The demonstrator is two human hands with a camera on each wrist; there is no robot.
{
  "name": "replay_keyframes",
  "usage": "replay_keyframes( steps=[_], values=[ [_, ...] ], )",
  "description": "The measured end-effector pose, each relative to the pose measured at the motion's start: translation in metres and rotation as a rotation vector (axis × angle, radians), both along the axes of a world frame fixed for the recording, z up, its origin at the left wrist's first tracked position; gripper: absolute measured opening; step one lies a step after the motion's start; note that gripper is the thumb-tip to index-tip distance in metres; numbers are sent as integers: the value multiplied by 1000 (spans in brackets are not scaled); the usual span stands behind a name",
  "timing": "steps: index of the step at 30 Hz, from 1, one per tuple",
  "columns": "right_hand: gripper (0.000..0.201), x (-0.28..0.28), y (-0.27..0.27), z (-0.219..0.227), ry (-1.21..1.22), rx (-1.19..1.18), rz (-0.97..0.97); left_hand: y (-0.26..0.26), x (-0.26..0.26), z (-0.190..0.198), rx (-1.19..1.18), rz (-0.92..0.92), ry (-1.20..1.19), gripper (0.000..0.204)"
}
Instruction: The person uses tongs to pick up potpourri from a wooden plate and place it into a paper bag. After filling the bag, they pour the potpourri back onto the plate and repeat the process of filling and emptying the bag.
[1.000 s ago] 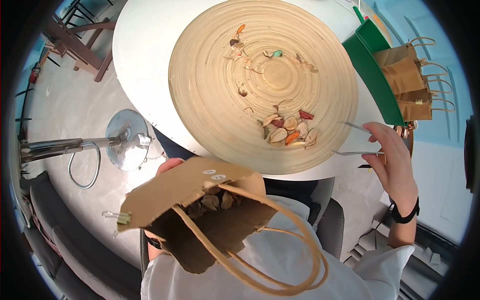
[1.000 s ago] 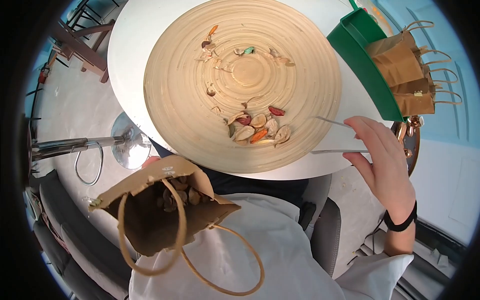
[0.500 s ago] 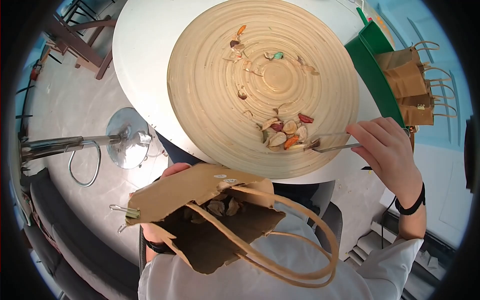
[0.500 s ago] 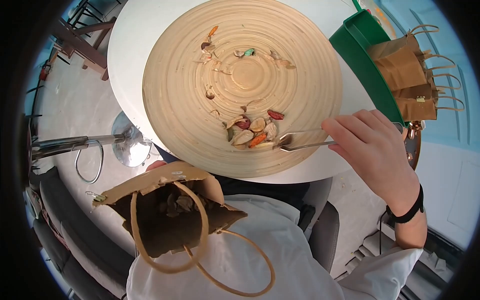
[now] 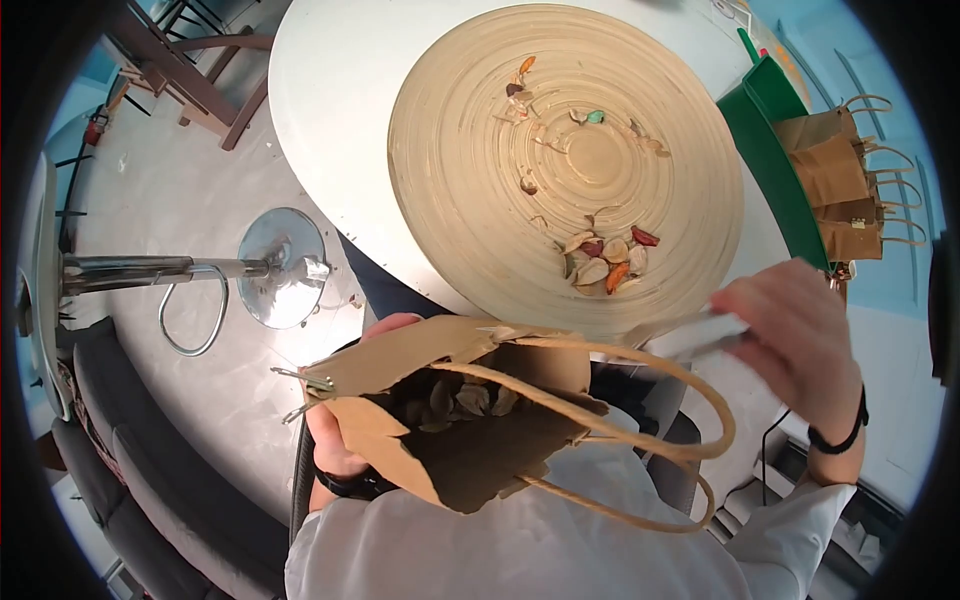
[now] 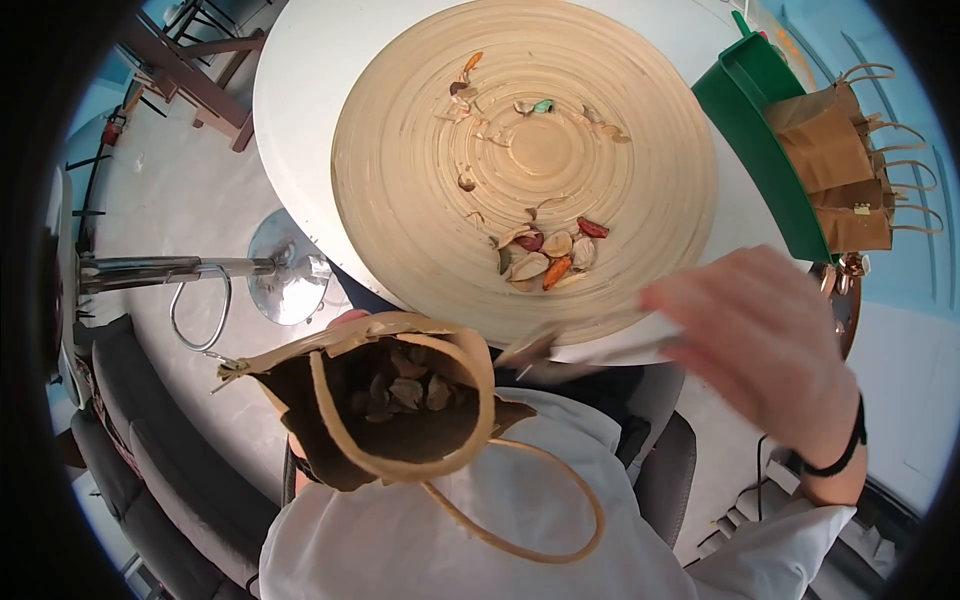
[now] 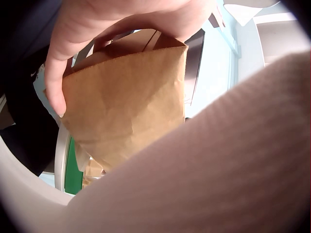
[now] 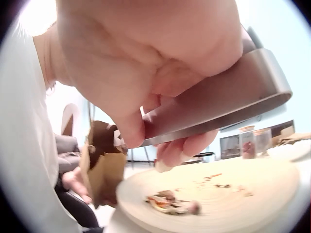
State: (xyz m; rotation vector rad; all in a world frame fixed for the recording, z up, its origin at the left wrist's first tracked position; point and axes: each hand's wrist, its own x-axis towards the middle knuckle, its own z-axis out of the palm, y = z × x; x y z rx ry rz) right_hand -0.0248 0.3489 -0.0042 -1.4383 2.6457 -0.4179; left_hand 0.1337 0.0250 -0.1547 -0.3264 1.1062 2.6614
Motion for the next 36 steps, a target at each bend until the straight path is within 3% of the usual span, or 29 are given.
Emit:
replay_keyframes(
  steps=[2,6,8,10,15,17,18,19,21,25,27,34,36],
  values=[
    [40,11,-14,0,-28,-117,67,1,-1,-1,27,-7,19,104],
    [41,15,-5,8,-90,-86,-15,-1,0,1,15,-28,30,101],
    [43,12,8,5,-25,-37,-284,1,1,0,-10,-29,41,100],
    [44,4,21,-5,7,-21,-307,3,3,-3,93,36,-50,98],
    [40,-11,28,-27,95,27,-264,0,3,-15,75,34,53,101],
    [37,-14,26,-32,102,29,-255,4,0,-17,444,117,245,101],
    [35,-15,25,-34,107,31,-246,-1,2,-8,28,63,77,101],
    [35,-16,24,-33,110,27,-245,0,2,-10,24,64,81,101],
    [30,-17,24,-31,81,85,-243,5,4,-18,488,141,182,102],
    [28,-16,21,-29,78,119,-244,3,6,-14,348,139,61,103],
    [28,-17,22,-30,79,119,-213,4,4,-8,142,109,10,102],
    [28,-16,28,-26,148,101,-223,2,4,-8,144,131,22,103],
    [30,-15,29,-12,-26,23,-336,1,4,-7,113,114,15,104]
  ],
)
